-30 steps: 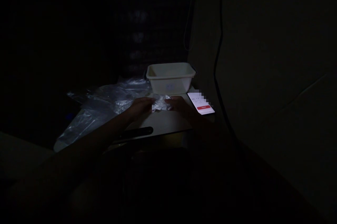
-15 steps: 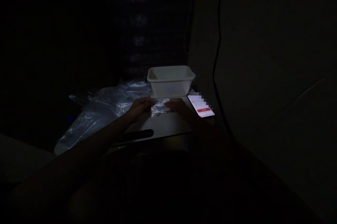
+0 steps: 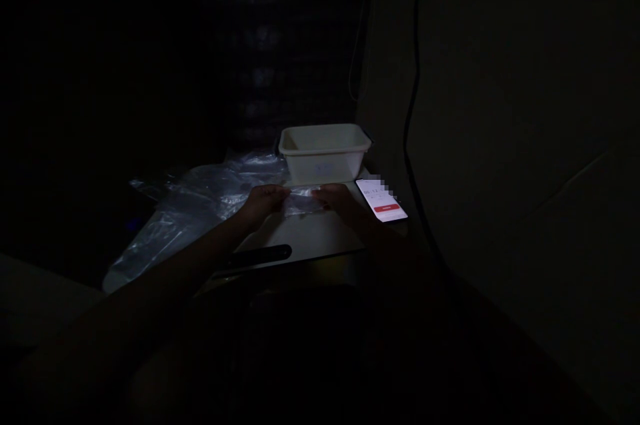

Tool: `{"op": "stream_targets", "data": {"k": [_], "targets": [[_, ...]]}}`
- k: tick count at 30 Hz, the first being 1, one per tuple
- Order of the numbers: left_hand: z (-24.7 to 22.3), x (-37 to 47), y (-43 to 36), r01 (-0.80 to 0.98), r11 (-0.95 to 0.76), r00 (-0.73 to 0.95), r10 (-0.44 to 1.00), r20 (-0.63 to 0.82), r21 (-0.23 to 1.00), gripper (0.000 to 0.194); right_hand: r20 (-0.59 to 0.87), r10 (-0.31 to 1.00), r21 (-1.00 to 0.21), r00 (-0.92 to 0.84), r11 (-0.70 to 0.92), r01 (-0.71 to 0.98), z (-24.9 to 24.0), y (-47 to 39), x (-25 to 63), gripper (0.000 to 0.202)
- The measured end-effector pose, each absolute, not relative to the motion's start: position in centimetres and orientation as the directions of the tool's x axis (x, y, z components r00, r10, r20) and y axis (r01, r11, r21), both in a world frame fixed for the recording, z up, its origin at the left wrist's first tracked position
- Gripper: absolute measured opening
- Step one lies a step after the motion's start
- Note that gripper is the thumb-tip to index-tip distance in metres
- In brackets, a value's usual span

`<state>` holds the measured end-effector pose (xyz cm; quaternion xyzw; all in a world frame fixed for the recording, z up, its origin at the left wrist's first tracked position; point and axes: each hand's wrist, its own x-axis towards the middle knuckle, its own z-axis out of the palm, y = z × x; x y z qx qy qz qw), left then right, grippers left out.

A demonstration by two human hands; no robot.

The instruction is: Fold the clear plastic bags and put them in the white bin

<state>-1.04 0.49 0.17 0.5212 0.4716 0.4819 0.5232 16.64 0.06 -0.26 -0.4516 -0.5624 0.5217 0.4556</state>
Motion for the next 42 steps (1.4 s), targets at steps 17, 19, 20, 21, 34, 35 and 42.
{"op": "stream_targets", "data": {"k": [17, 19, 20, 21, 34, 35, 42], "targets": [[0.4, -0.9, 0.3, -0.038, 0.031, 0.127, 0.992, -0.026, 0.999, 0.017, -0.009, 0.993, -0.997, -0.120, 0.001, 0.080, -0.2, 0.8, 17.2, 0.016], [0.6, -0.6, 0.0, -0.040, 0.070, 0.189, 0.980, -0.061, 0.997, 0.018, -0.001, 0.997, -0.998, -0.081, 0.004, 0.069, -0.2, 1.0, 17.2, 0.015], [0.7, -0.5, -0.1, -0.037, 0.084, 0.216, 0.974, -0.074, 0.996, 0.017, 0.003, 0.997, -0.998, -0.077, 0.007, 0.057, -0.1, 1.1, 17.2, 0.015], [0.8, -0.4, -0.3, -0.035, 0.094, 0.230, 0.970, -0.083, 0.995, 0.018, 0.005, 0.997, -0.999, -0.074, 0.009, 0.047, -0.1, 1.1, 17.3, 0.016], [0.8, -0.3, -0.3, -0.012, 0.123, 0.207, 0.971, -0.118, 0.992, 0.008, -0.117, 0.986, -0.991, -0.118, -0.108, 0.085, 0.3, 0.3, 17.3, 0.011], [0.8, -0.3, -0.3, -0.001, 0.126, 0.206, 0.971, -0.123, 0.992, 0.007, -0.114, 0.987, -0.991, -0.116, -0.105, 0.081, 0.3, 0.3, 17.3, 0.010], [0.9, -0.2, -0.2, 0.020, 0.158, 0.149, 0.976, -0.159, 0.987, 0.011, -0.113, 0.991, -0.991, -0.074, -0.106, 0.083, 0.1, 0.7, 17.2, 0.009]]}}
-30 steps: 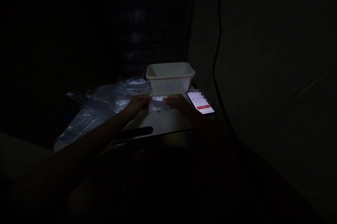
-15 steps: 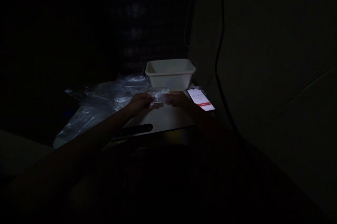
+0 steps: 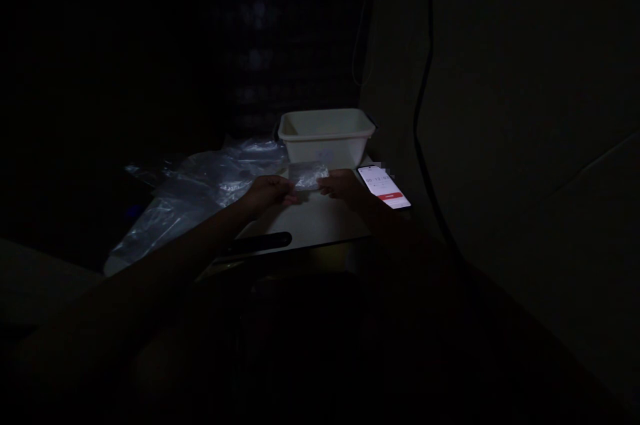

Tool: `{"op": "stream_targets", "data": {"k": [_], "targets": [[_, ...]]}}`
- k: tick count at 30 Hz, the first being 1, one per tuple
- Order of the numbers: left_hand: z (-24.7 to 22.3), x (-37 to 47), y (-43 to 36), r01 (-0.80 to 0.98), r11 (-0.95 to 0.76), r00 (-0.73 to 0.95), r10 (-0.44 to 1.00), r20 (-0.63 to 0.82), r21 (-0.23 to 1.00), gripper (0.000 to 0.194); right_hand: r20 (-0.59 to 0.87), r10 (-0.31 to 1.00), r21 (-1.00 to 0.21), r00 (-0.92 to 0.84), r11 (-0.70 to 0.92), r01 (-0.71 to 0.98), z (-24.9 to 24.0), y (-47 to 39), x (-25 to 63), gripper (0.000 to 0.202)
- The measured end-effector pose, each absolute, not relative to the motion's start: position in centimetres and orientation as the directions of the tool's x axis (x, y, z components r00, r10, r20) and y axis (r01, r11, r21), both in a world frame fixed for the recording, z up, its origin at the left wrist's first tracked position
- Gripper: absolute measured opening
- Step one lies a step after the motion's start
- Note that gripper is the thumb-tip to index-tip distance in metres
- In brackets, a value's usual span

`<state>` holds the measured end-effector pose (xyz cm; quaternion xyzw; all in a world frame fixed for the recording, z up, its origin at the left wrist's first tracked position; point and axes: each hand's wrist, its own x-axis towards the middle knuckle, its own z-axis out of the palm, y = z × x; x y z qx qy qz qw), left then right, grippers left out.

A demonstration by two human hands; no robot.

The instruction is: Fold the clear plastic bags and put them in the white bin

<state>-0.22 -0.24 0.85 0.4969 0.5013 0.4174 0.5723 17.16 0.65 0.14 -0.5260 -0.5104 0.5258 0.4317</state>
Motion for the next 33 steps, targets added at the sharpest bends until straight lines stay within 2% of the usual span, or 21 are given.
{"op": "stream_targets", "data": {"k": [6, 9, 11, 13, 15, 17, 19, 22, 27, 33], "targets": [[0.7, -0.3, -0.2, 0.022, 0.125, 0.123, 0.984, -0.127, 0.992, 0.014, -0.044, 0.999, -0.971, -0.019, -0.038, 0.237, 0.7, 0.8, 16.3, 0.011], [0.7, -0.5, -0.1, 0.046, 0.094, 0.127, 0.987, -0.099, 0.994, 0.011, 0.012, 1.000, -0.967, -0.025, 0.018, 0.253, 0.8, 0.8, 16.3, 0.011], [0.9, -0.7, 0.4, 0.096, 0.041, 0.068, 0.997, -0.048, 0.995, 0.011, 0.068, 0.997, -0.963, -0.033, 0.074, 0.260, 1.0, 0.8, 16.6, 0.012], [1.3, -1.0, 1.3, 0.191, -0.068, -0.039, 0.996, 0.077, 0.979, 0.012, 0.116, 0.993, -0.951, -0.021, 0.117, 0.285, 1.5, 0.7, 17.0, 0.013], [1.9, -1.1, 2.5, 0.336, -0.213, -0.131, 0.954, 0.269, 0.918, 0.013, 0.149, 0.988, -0.939, 0.028, 0.133, 0.318, 2.3, 0.4, 17.4, 0.015], [2.6, -1.0, 3.9, 0.470, -0.324, -0.134, 0.893, 0.429, 0.821, 0.015, 0.167, 0.982, -0.928, 0.085, 0.127, 0.351, 3.1, 0.4, 17.8, 0.018], [3.2, -0.8, 5.3, 0.548, -0.342, -0.144, 0.860, 0.489, 0.763, 0.019, 0.199, 0.973, -0.925, 0.118, 0.147, 0.350, 3.9, 0.7, 18.2, 0.016], [3.6, -0.4, 7.1, 0.584, -0.243, -0.267, 0.844, 0.466, 0.774, 0.029, 0.270, 0.950, -0.926, 0.154, 0.212, 0.313, 5.0, 2.1, 18.8, 0.012], [3.3, -0.3, 9.2, 0.523, -0.082, -0.379, 0.869, 0.318, 0.849, 0.038, 0.363, 0.904, -0.918, 0.228, 0.305, 0.253, 7.1, 5.2, 19.3, 0.008], [3.1, -0.3, 9.7, 0.233, -0.022, -0.283, 0.955, 0.090, 0.972, 0.028, 0.348, 0.905, -0.909, 0.246, 0.262, 0.323, 7.6, 7.9, 19.5, 0.010]]}}
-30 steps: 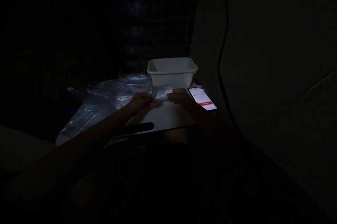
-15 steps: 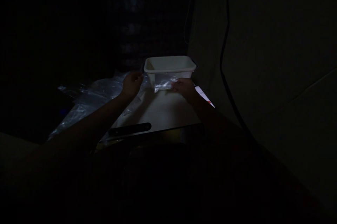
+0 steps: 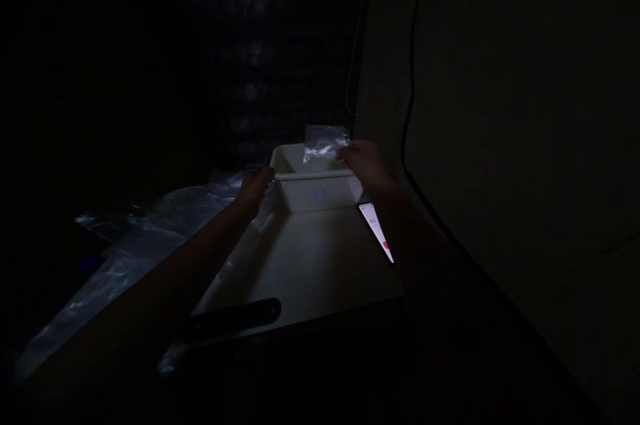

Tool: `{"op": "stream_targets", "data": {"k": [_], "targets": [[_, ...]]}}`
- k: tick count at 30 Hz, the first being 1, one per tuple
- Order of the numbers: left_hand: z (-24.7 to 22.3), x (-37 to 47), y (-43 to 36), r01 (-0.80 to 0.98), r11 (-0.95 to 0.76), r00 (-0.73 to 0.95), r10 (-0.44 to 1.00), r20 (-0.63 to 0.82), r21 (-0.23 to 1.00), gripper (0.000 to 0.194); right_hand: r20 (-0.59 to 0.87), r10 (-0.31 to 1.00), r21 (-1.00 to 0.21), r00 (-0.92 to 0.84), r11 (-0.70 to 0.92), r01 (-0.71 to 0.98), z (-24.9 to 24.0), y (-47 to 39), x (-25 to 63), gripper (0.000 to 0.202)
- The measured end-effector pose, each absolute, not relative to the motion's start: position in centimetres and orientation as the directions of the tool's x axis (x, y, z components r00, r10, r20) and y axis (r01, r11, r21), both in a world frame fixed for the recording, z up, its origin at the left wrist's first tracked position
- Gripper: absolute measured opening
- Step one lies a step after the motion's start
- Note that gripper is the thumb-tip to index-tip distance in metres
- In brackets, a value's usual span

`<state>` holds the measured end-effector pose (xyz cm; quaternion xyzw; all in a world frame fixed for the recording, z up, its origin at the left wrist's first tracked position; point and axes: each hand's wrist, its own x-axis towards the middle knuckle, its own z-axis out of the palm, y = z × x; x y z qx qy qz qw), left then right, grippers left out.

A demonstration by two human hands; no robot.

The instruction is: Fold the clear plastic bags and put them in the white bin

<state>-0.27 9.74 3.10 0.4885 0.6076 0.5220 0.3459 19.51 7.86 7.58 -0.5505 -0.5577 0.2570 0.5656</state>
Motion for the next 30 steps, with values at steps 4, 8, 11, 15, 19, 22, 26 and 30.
{"op": "stream_targets", "data": {"k": [4, 8, 11, 15, 19, 22, 26, 30], "targets": [[3.2, -0.3, 9.0, 0.097, 0.016, -0.262, 0.965, 0.011, 0.995, 0.025, 0.327, 0.915, -0.897, 0.236, 0.222, 0.381, 7.5, 8.1, 19.9, 0.009], [2.9, -0.3, 7.9, -0.020, 0.054, -0.174, 0.983, -0.056, 0.998, 0.021, 0.272, 0.926, -0.898, 0.262, 0.147, 0.414, 7.3, 7.8, 20.1, 0.011], [2.5, -0.3, 7.0, -0.059, 0.054, -0.088, 0.994, -0.059, 0.997, 0.023, 0.237, 0.934, -0.912, 0.267, 0.120, 0.391, 6.8, 7.8, 20.0, 0.012], [2.0, -0.3, 6.1, -0.019, 0.042, -0.097, 0.994, -0.044, 0.999, 0.032, 0.131, 0.966, -0.941, 0.222, 0.051, 0.334, 5.7, 7.9, 19.1, 0.014], [1.6, -0.3, 5.8, 0.012, 0.031, -0.122, 0.992, -0.030, 0.999, 0.035, 0.049, 0.994, -0.912, 0.094, 0.006, 0.410, 5.1, 8.0, 17.8, 0.018], [1.5, -0.3, 5.8, 0.035, 0.036, -0.131, 0.991, -0.031, 0.999, 0.036, 0.000, 1.000, -0.885, 0.031, -0.014, 0.464, 4.9, 8.0, 16.8, 0.021], [1.7, -0.2, 5.5, 0.056, 0.035, -0.116, 0.993, -0.028, 0.998, 0.033, -0.051, 0.999, -0.860, -0.019, -0.034, 0.509, 4.6, 7.9, 15.8, 0.022], [2.1, -0.1, 4.9, 0.043, 0.050, -0.149, 0.988, -0.043, 0.998, 0.032, -0.118, 0.990, -0.793, -0.077, -0.047, 0.607, 4.4, 7.9, 15.3, 0.022]]}}
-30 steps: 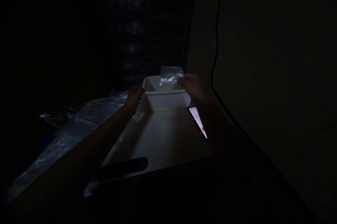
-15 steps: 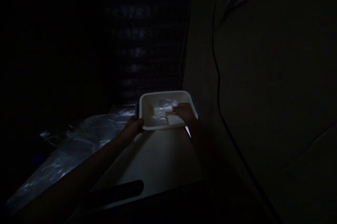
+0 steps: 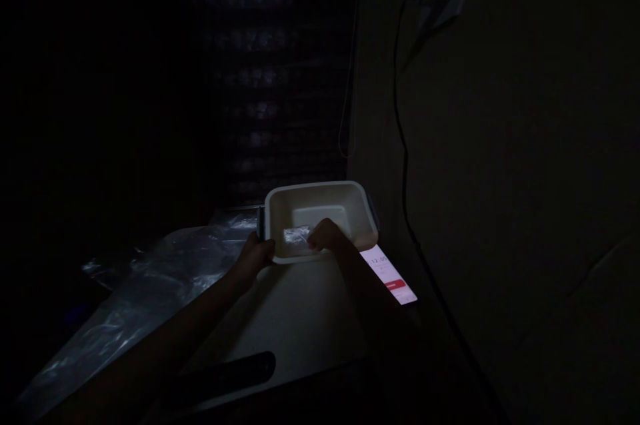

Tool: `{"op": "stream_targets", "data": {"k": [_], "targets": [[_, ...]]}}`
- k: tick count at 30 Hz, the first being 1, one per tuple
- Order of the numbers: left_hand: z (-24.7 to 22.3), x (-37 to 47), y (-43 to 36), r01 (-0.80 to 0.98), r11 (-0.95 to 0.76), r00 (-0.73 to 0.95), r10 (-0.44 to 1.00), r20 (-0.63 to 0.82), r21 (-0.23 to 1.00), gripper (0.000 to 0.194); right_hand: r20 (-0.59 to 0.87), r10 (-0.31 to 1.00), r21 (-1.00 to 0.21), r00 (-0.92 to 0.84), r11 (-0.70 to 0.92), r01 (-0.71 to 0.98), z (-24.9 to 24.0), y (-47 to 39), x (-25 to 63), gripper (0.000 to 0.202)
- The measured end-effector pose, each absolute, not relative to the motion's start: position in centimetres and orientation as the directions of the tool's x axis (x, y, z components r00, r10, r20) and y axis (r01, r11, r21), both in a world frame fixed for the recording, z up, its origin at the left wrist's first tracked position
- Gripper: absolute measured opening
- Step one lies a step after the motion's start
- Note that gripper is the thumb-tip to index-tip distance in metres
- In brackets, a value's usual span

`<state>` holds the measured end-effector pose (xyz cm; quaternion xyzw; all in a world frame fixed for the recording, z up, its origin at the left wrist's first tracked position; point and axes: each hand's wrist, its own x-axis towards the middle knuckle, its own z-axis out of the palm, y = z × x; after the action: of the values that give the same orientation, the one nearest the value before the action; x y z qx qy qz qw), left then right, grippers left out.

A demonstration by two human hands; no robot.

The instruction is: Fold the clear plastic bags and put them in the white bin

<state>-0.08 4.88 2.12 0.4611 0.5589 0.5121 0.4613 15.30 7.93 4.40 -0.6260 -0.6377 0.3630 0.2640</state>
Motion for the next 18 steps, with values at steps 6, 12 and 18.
{"op": "stream_targets", "data": {"k": [6, 12, 18], "targets": [[2.3, -0.1, 4.7, 0.069, 0.069, -0.159, 0.986, -0.057, 0.995, 0.030, -0.164, 0.981, -0.628, -0.100, -0.026, 0.778, 4.2, 8.0, 15.0, 0.023], [1.8, -0.3, 5.2, 0.062, 0.073, -0.143, 0.988, -0.064, 0.995, 0.031, -0.052, 0.996, -0.410, -0.074, 0.046, 0.911, 4.1, 8.6, 16.5, 0.015], [1.4, -0.3, 5.4, 0.076, 0.055, -0.134, 0.990, -0.044, 0.996, 0.029, 0.104, 0.992, -0.604, -0.077, 0.124, 0.787, 5.2, 8.9, 16.4, 0.016]]}}
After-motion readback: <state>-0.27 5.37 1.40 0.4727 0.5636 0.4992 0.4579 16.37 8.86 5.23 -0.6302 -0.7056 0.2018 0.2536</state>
